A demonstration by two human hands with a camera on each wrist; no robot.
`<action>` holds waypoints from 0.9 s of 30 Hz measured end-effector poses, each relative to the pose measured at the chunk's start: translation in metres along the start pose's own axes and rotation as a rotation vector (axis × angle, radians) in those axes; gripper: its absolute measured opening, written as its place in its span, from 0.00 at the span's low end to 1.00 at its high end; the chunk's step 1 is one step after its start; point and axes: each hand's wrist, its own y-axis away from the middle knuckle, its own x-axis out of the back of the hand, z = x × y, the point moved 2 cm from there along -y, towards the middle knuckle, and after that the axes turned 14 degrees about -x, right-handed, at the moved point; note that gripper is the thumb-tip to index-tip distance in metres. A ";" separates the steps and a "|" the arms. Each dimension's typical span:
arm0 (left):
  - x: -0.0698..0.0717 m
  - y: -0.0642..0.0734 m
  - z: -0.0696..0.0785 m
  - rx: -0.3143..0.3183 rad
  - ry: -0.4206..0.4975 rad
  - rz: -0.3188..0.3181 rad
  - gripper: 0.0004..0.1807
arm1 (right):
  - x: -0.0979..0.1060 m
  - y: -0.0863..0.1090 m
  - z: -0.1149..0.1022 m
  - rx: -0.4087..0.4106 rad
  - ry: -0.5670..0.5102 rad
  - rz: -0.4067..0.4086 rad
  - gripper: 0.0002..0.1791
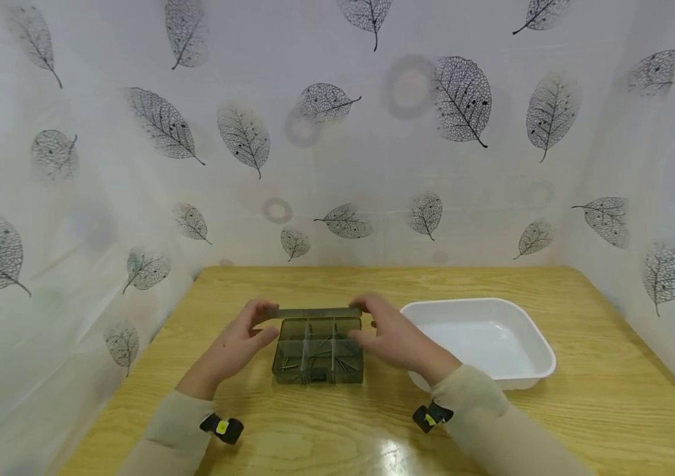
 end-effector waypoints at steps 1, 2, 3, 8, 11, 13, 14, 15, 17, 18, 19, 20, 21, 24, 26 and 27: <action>0.000 0.001 0.000 -0.007 -0.018 -0.008 0.30 | -0.001 0.001 -0.001 0.019 0.039 0.000 0.33; -0.001 0.003 0.001 -0.018 -0.031 -0.014 0.31 | -0.003 0.001 -0.001 0.036 0.076 -0.004 0.33; -0.001 0.004 0.001 -0.023 -0.055 -0.023 0.32 | -0.004 0.002 -0.002 0.056 0.116 -0.010 0.33; -0.006 0.007 0.007 -0.102 -0.264 -0.097 0.35 | -0.015 0.002 -0.003 0.141 0.295 -0.028 0.36; -0.012 0.006 0.011 -0.175 -0.381 -0.170 0.35 | -0.021 0.002 -0.004 0.194 0.379 -0.025 0.37; -0.016 0.004 0.012 -0.205 -0.424 -0.220 0.36 | -0.024 0.003 -0.004 0.224 0.417 -0.029 0.38; -0.018 0.003 0.013 -0.209 -0.442 -0.245 0.37 | -0.026 0.003 -0.004 0.234 0.434 -0.032 0.38; -0.020 0.002 0.014 -0.219 -0.463 -0.269 0.38 | -0.028 0.003 -0.004 0.244 0.450 -0.033 0.38; -0.024 0.001 0.015 -0.226 -0.503 -0.316 0.40 | -0.032 0.003 -0.004 0.255 0.496 -0.030 0.39; -0.025 0.000 0.015 -0.233 -0.517 -0.334 0.42 | -0.034 0.003 -0.004 0.256 0.520 -0.028 0.40; -0.027 0.000 0.016 -0.241 -0.542 -0.351 0.43 | -0.036 0.002 -0.004 0.256 0.553 -0.025 0.41; -0.028 -0.001 0.016 -0.247 -0.566 -0.368 0.45 | -0.038 0.002 -0.004 0.258 0.584 -0.025 0.42; -0.030 -0.001 0.016 -0.255 -0.586 -0.383 0.46 | -0.040 0.001 -0.004 0.259 0.620 -0.025 0.43; -0.035 -0.003 0.015 -0.256 -0.635 -0.421 0.50 | -0.047 -0.001 -0.006 0.251 0.705 -0.036 0.47; -0.039 -0.004 0.013 -0.244 -0.676 -0.442 0.52 | -0.051 -0.002 -0.007 0.247 0.737 -0.039 0.49; -0.041 -0.004 0.012 -0.236 -0.688 -0.449 0.53 | -0.053 -0.002 -0.008 0.240 0.750 -0.042 0.50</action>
